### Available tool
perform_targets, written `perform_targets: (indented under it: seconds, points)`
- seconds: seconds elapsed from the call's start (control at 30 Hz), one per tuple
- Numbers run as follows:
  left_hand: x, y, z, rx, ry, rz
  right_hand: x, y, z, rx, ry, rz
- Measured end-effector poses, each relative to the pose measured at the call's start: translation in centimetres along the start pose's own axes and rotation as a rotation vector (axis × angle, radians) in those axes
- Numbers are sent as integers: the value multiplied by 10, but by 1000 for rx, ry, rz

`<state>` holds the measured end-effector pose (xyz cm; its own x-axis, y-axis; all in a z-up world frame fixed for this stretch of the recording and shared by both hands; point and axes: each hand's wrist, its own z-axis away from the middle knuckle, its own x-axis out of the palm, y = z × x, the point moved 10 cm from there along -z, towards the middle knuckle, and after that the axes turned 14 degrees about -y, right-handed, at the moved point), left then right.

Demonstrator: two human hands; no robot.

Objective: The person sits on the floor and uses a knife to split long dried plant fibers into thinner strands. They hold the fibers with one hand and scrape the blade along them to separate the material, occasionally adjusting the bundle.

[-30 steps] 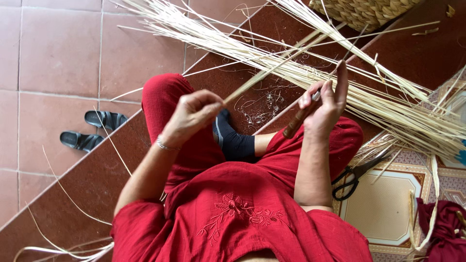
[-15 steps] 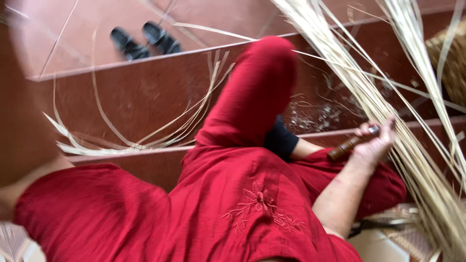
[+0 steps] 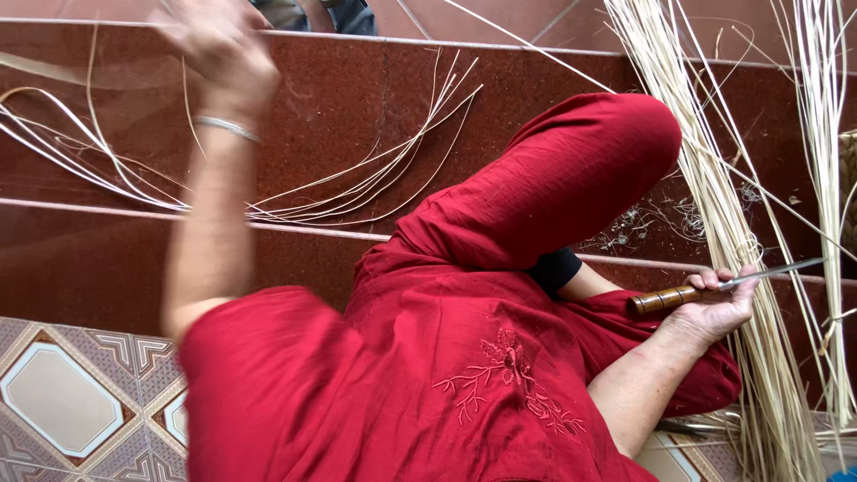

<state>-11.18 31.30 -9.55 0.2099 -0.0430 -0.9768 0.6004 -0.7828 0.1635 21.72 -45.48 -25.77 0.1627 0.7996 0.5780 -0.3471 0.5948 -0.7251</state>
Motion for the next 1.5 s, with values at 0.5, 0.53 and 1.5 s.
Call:
perform_targets:
  seconds: [0.5, 0.53, 1.5]
  points:
    - [285, 58, 119, -323, -805, 229, 100, 2, 38, 33, -55, -38]
    - [293, 62, 126, -303, -886, 217, 99, 1, 38, 28, -58, -40]
    - [203, 679, -40, 1187, -718, 361, -7, -71, -18, -251, -164, -214]
